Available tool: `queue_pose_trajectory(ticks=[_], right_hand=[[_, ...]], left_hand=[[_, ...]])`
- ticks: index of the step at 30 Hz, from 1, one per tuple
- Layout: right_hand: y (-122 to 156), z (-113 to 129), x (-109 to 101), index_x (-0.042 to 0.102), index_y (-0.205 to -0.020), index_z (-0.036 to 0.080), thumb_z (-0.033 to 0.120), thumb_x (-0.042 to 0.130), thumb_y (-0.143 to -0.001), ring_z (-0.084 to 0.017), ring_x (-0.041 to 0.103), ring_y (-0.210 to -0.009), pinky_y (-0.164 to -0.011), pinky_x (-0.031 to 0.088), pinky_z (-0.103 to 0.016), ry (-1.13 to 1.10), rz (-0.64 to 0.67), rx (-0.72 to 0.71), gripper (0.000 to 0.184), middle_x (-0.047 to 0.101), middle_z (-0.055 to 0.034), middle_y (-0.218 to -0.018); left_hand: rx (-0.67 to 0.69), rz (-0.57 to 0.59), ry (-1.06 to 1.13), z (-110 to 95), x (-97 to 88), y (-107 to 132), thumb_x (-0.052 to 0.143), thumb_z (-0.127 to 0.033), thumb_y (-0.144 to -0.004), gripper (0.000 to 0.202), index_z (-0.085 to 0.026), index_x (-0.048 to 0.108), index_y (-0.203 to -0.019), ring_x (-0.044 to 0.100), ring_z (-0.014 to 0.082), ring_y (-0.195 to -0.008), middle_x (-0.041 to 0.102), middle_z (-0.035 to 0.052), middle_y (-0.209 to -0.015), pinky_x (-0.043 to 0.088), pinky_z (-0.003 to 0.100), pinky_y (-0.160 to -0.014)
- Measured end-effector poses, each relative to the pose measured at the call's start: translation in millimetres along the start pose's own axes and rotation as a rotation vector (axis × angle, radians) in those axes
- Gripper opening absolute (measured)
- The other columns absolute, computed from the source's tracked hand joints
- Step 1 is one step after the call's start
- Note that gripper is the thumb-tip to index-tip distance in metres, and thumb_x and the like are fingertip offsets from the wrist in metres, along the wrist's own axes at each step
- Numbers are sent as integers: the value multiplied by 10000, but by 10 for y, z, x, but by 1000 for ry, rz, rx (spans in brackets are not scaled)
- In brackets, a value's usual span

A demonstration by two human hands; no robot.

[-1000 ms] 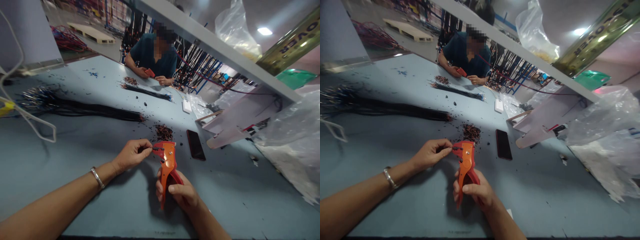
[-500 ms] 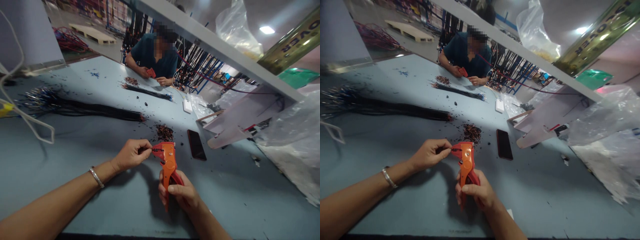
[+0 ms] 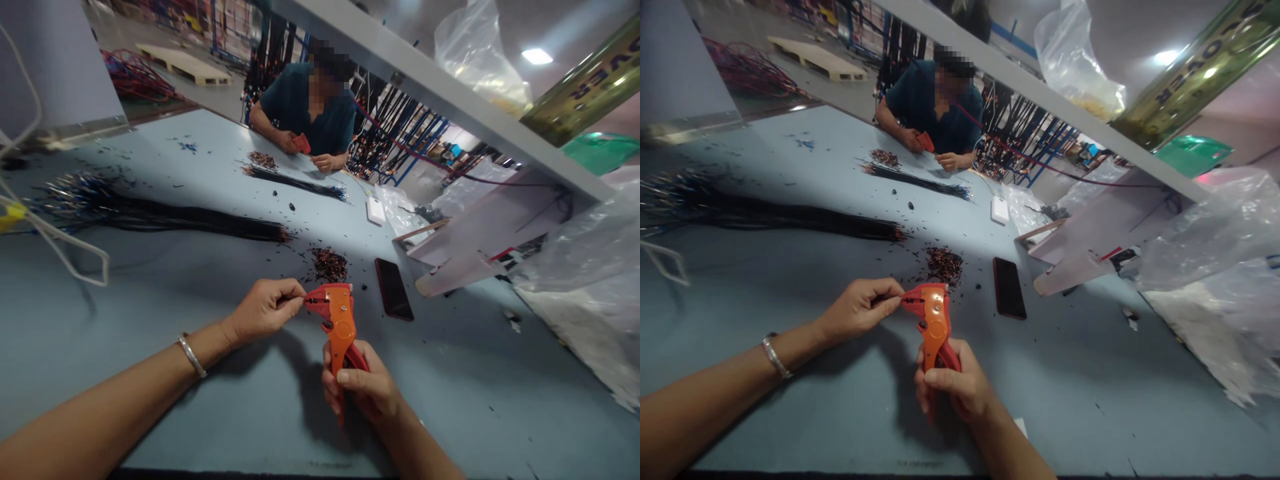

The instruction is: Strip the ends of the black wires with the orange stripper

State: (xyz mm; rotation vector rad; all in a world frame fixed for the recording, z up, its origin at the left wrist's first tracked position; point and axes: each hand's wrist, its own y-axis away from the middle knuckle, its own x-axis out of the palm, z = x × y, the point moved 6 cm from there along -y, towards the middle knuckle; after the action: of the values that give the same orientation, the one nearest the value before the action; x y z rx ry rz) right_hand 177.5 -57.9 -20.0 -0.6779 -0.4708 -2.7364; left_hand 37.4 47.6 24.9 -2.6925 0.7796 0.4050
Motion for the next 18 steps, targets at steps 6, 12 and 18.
queue_pose_trajectory(ticks=[6, 12, 18], right_hand=[[-9, 10, 20, 589, -847, 112, 281, 761, -680, -99, 535, -398, -344, 441, -185, -8, -1, -4, 293, 583, 1, -583], [-5, 7, 11, 571, -846, 117, 283, 755, -697, -97, 535, -395, -336, 432, -173, 16, 0, -1, 290, 574, 9, -562], [0, -1, -24, 566, -829, 120, 296, 764, -691, -95, 521, -368, -317, 415, -171, 30, -16, -15, 299, 570, 11, -541]], left_hand=[[14, 3, -4, 24, 6, 6, 474, -250, -795, 186, -118, 592, -736, 359, 88, -529, 426, -38, -571, 296, 200, -501], [27, -5, -10, 14, 18, 5, 465, -256, -804, 201, -114, 589, -735, 353, 82, -528, 418, -43, -575, 299, 191, -503], [25, -10, -33, 11, 38, -4, 455, -259, -813, 202, -120, 577, -735, 370, 86, -547, 443, -38, -589, 314, 190, -518]])
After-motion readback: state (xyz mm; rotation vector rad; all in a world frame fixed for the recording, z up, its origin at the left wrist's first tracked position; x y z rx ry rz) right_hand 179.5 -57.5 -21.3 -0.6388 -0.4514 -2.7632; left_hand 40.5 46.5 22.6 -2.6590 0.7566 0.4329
